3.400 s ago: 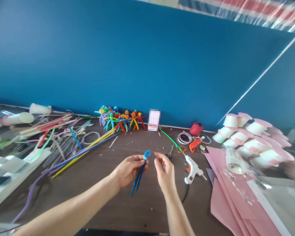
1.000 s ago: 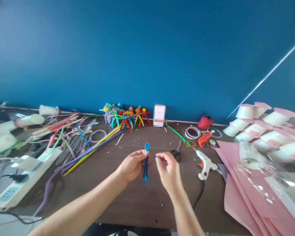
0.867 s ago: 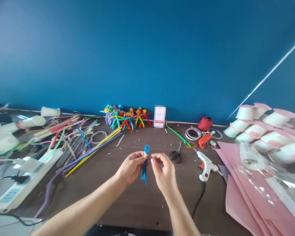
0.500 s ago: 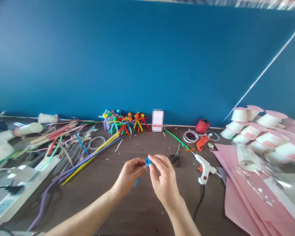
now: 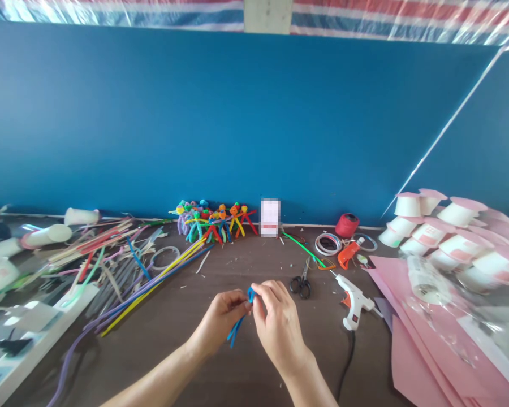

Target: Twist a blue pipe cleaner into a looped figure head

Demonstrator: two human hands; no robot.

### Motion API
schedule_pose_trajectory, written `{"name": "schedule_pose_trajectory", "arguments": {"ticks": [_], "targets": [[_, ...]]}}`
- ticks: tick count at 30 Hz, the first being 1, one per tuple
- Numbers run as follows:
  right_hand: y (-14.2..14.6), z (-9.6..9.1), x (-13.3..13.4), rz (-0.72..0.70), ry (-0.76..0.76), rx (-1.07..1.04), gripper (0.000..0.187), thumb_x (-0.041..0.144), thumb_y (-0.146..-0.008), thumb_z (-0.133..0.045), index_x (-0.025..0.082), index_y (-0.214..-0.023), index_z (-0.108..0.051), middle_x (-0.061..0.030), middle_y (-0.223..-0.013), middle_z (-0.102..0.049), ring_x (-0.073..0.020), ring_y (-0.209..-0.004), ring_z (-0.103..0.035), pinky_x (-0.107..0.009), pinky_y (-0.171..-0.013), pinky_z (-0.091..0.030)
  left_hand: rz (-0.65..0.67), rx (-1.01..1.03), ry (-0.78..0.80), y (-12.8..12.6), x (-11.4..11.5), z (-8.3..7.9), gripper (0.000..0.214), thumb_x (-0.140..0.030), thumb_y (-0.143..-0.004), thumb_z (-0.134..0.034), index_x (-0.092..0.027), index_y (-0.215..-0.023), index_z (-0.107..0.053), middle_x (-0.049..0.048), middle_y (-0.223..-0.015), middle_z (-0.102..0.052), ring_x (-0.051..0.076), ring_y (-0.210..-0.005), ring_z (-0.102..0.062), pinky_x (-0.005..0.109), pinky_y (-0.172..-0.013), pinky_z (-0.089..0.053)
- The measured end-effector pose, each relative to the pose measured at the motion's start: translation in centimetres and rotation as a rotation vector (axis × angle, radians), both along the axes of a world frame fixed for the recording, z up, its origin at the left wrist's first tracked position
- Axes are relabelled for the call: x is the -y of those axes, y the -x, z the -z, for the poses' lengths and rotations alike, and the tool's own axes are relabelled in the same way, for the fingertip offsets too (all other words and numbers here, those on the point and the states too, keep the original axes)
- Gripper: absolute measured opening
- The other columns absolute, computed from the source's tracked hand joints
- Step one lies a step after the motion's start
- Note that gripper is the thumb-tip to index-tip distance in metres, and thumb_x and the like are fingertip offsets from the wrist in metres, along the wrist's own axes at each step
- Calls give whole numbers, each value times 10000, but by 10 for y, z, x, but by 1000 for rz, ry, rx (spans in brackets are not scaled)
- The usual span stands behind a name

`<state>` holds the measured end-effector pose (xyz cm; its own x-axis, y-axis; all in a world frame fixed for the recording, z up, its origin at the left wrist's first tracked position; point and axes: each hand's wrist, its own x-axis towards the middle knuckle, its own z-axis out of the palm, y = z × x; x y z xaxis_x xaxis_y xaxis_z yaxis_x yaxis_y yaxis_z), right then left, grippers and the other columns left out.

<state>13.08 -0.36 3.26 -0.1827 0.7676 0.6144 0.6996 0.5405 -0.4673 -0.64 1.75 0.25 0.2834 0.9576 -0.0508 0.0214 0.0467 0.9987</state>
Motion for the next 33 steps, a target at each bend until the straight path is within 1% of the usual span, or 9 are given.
{"name": "schedule_pose_trajectory", "arguments": {"ticks": [6,13,17,24,27,29,31,33], "targets": [[2,-1,0,10,-47,13,234,75,-798,-413,191,-937,-561,-63,-772,-592,-198,-763,-573,-359,-683,-488,-23,36,15,-2,1,0,303,-422,-666,-614,-140,-561,-571,-21,-526,-446,89,-515,-362,200,-505,-289],[2,-1,-1,0,-40,11,226,56,-798,-412,183,-920,-554,-59,-762,-590,-191,-755,-572,-351,-681,-486,-50,40,6,-2,3,-1,263,-373,-683,-603,-142,-561,-569,-22,-523,-451,90,-519,-359,206,-512,-283],[4,1,-3,0,-60,-21,232,48,-777,-430,188,-894,-574,-48,-741,-600,-183,-732,-586,-330,-667,-494,-70,56,37,-3,3,-3,267,-379,-657,-628,-148,-536,-568,-18,-507,-460,93,-502,-371,208,-504,-290],[4,6,-3,-7,-24,-69,236,65,-784,-434,195,-893,-597,-55,-753,-619,-189,-744,-599,-332,-677,-504,-88,73,77,-5,3,0,277,-374,-626,-663,-145,-502,-570,-19,-484,-472,91,-492,-384,204,-493,-289],[0,10,-4,32,59,-165,242,133,-795,-464,185,-1001,-582,-75,-847,-642,-191,-791,-613,-330,-716,-510,-103,136,122,-3,0,-3,269,-377,-638,-659,-134,-545,-594,-17,-499,-495,84,-492,-393,198,-486,-281],[-2,14,-5,50,182,-257,271,195,-800,-484,164,-1059,-558,-88,-892,-650,-195,-801,-621,-330,-725,-509,-131,236,198,-2,-3,-8,238,-360,-640,-666,-130,-601,-615,-11,-538,-531,79,-509,-422,188,-498,-296],[-1,17,-6,1,344,-352,239,250,-806,-488,148,-997,-587,-90,-867,-663,-204,-790,-628,-322,-710,-507,-150,369,290,0,-7,-13,201,-327,-632,-681,-134,-652,-626,5,-616,-576,86,-565,-474,182,-539,-336],[4,19,-6,-99,511,-453,222,294,-812,-481,143,-886,-626,-82,-815,-674,-208,-765,-632,-310,-689,-501,-149,491,387,2,-10,-16,174,-290,-621,-693,-143,-688,-630,17,-693,-601,99,-626,-512,190,-577,-373]]}}
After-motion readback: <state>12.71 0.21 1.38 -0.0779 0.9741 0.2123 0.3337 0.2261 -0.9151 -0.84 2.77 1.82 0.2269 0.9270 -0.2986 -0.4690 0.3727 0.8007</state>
